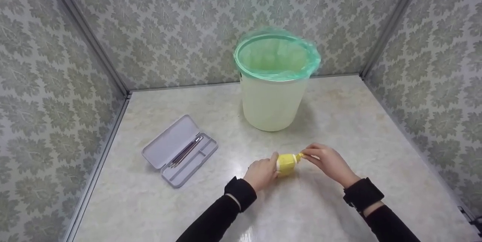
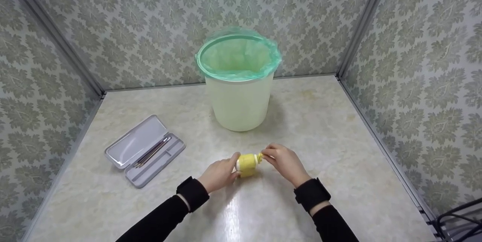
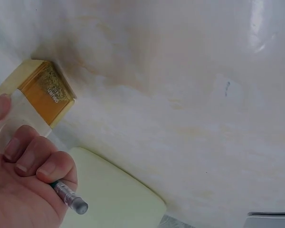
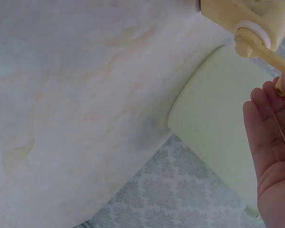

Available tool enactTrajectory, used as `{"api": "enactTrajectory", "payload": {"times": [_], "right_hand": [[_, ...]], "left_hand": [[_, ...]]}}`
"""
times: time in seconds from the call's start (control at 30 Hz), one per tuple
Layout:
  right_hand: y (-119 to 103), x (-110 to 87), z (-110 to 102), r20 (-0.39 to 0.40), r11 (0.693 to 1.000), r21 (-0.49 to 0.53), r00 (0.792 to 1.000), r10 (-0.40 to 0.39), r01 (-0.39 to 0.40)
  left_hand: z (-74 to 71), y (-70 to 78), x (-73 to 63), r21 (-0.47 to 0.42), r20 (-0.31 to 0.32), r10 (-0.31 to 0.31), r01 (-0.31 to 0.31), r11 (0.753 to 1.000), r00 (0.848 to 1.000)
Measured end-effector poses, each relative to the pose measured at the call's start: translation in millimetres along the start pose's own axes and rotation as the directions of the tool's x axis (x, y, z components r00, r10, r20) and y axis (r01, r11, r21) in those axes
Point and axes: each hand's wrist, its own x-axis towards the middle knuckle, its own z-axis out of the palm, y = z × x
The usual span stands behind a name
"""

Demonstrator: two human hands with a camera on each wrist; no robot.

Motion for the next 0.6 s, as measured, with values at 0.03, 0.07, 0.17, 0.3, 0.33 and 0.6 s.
{"api": "enactTrajectory", "payload": {"times": [0.03, 0.07, 0.17, 0.3, 0.33, 0.6], "right_hand": [[0.5, 2.3, 0.7, -0.001, 1.0, -0.005, 1.0, 0.003, -0.003], [0.9, 4.7, 1.4, 0.0, 1.0, -0.011, 1.0, 0.008, -0.008], [2.2, 11.1, 2.2, 0.013, 0.999, -0.042, 1.0, 0.011, -0.01], [3.5, 18.7, 2.6, 0.045, 0.998, -0.061, 0.999, 0.017, -0.014], [3.6, 20.5, 3.0, 0.051, 0.998, -0.062, 0.998, 0.024, -0.021], [8.0, 34.1, 11.3, 0.09, 0.995, -0.08, 0.993, 0.07, -0.063]], "left_hand": [[-0.3, -0.5, 0.0, -0.003, -0.001, 0.001, -0.001, 1.0, 1.0], [-0.5, -0.8, -0.1, -0.007, 0.001, 0.003, -0.003, 1.0, 1.0], [-0.9, -1.1, -0.1, 0.007, -0.001, 0.013, -0.013, 1.0, 1.0], [-1.3, -0.8, 0.0, 0.027, 0.002, 0.018, -0.018, 0.999, 1.0], [-1.5, -0.9, 0.1, 0.024, 0.005, 0.017, -0.017, 1.0, 1.0], [-2.1, 0.1, 0.3, -0.001, 0.011, 0.019, -0.019, 1.0, 1.0]]}}
